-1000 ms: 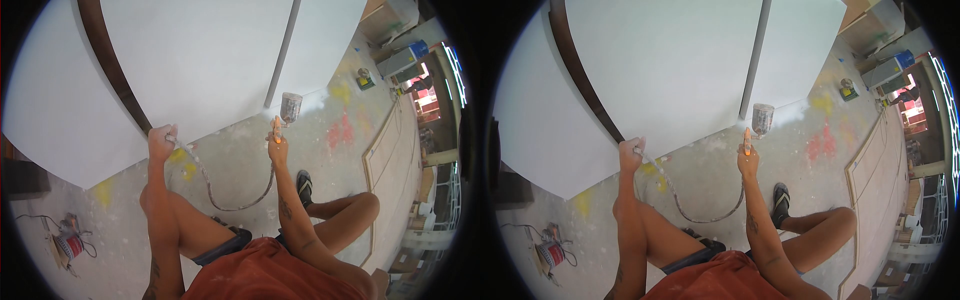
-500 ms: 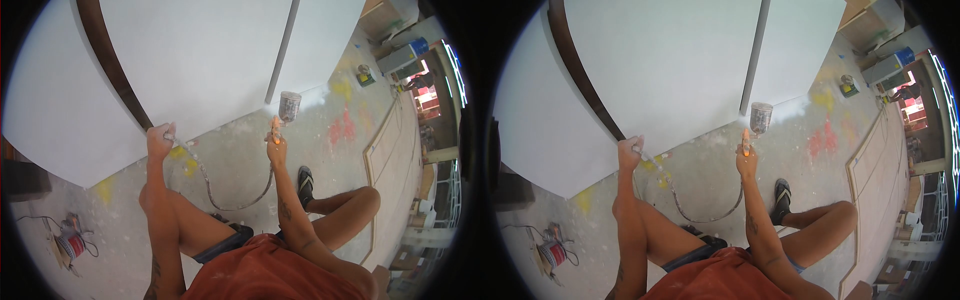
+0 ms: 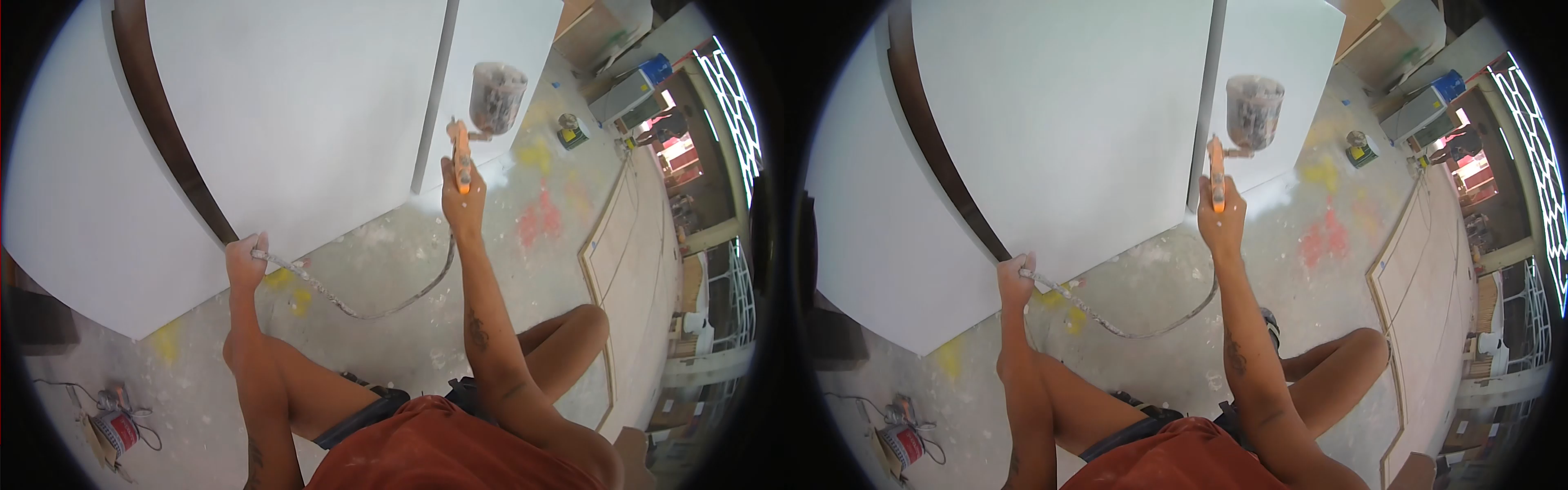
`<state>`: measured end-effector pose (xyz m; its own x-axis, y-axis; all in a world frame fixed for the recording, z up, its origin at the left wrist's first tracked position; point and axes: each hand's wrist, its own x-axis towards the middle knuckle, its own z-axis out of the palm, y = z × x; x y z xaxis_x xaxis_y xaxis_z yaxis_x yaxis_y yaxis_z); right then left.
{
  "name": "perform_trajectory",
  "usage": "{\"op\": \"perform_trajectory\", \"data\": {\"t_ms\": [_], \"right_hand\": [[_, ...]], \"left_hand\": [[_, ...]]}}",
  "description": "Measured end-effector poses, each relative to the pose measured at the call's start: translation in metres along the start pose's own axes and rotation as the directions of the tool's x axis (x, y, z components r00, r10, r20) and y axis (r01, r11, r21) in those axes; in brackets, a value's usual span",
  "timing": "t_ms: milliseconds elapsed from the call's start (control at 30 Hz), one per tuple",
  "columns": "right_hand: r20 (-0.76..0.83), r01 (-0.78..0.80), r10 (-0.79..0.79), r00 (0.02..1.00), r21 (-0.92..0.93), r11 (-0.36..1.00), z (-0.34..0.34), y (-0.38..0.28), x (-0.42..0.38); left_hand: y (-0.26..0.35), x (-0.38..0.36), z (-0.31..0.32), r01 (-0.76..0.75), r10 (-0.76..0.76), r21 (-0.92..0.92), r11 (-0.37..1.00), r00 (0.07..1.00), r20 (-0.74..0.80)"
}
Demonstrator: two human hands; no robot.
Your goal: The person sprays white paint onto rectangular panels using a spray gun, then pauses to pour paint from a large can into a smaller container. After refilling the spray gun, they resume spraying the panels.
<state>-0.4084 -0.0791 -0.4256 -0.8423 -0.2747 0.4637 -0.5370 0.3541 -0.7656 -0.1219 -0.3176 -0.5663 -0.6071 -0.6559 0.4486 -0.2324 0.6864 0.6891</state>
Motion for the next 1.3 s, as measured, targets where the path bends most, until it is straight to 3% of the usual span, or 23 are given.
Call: {"op": "perform_trajectory", "data": {"t_ms": [467,567,633,767,1000,1300], "right_hand": [[-0.087,0.258,-0.261,0.962,-0.038,0.965,-0.012,-0.128,0.141],[-0.095,0.276,-0.279,0.955,-0.044,0.96,-0.014,-0.15,0.152],[-0.144,0.335,-0.323,0.935,0.067,0.94,-0.017,-0.164,0.147],[-0.167,0.443,-0.428,0.888,0.061,0.895,-0.023,-0.165,0.15],[-0.093,0.272,-0.277,0.956,-0.063,0.96,-0.03,-0.168,0.145],[0.009,0.099,-0.098,0.995,-0.058,0.993,-0.019,-0.084,0.065]], "left_hand": [[0.006,0.004,-0.004,0.083,-0.083,0.0,0.997,0.996,0.027],[0.007,0.004,-0.001,0.044,-0.046,-0.059,0.997,0.998,-0.037],[0.009,0.004,-0.004,0.083,-0.083,-0.023,0.996,0.997,0.005],[0.001,0.003,0.0,0.076,-0.076,-0.002,0.997,0.997,0.002],[0.007,0.004,-0.001,0.072,-0.072,-0.026,0.997,0.997,0.005],[0.001,0.003,0.005,-0.016,0.016,-0.035,0.999,1.0,0.005]]}}
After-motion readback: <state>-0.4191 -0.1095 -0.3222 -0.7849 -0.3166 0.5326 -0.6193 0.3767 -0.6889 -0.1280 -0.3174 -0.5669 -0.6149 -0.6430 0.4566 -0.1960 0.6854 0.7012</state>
